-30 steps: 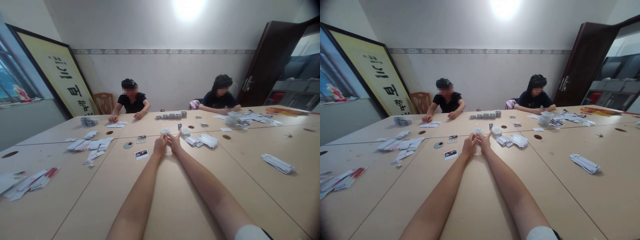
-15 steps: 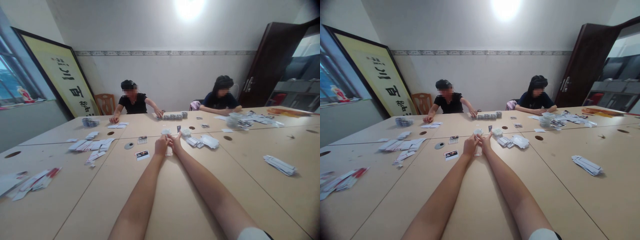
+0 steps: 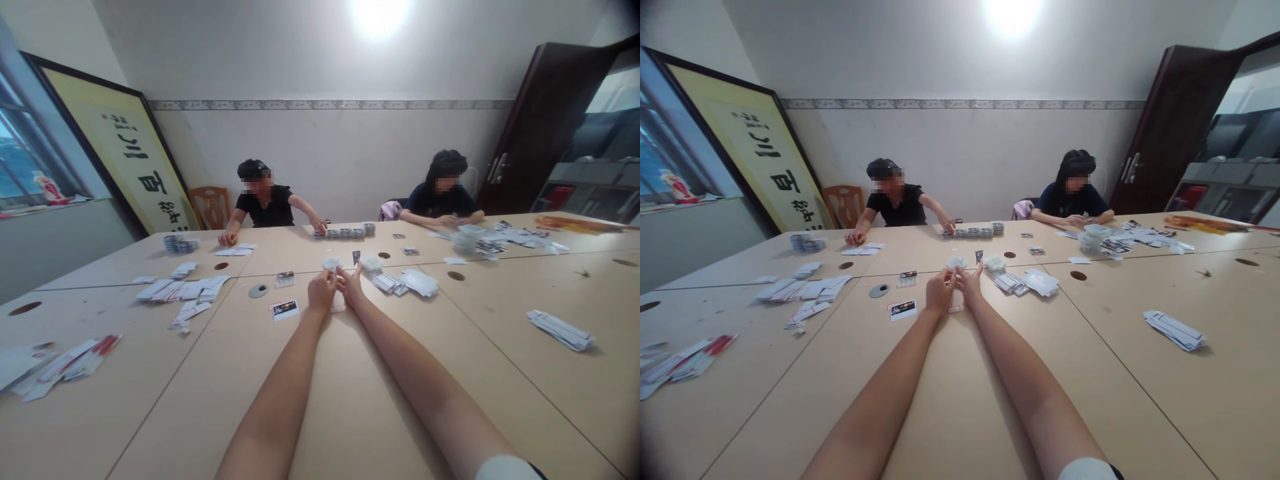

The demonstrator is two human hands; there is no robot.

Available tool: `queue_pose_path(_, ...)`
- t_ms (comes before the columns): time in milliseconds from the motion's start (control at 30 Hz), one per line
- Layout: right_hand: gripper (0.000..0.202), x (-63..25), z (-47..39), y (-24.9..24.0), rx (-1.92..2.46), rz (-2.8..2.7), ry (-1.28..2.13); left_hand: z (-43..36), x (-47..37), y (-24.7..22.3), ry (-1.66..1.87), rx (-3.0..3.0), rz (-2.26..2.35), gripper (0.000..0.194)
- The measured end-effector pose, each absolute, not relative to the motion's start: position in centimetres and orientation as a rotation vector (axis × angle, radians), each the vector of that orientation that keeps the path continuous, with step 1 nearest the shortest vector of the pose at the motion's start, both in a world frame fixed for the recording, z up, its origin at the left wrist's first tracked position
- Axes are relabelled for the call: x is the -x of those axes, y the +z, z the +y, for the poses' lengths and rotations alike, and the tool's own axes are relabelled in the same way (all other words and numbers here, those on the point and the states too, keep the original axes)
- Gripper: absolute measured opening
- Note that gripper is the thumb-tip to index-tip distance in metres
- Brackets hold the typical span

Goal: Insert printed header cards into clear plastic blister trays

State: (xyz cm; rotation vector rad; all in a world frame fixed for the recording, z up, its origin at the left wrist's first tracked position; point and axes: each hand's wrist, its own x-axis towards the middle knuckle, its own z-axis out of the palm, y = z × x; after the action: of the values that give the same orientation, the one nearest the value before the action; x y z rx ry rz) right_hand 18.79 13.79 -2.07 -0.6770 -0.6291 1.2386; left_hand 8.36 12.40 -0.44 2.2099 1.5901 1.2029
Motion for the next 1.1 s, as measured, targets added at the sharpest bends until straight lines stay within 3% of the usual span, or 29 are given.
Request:
queue_pose_path(400, 0.1, -19.0, 13.8, -1.9, 0.692, -0.59, 1.272, 13.3, -8.1, -1.1, 1.371, -2.05, 1.487, 0.013)
queue_pose_path(900, 0.052, -19.3, 14.7, -2.1, 0.656, -0.538, 1.31, 13.7, -7.6, -1.1, 1.565, -1.847, 1.61, 0.02)
queue_pose_path(1100, 0.045, -19.4, 14.4, -1.8, 0.634, -0.534, 1.336, 13.4, -7.4, -1.0, 1.585, -1.833, 1.653, 0.022)
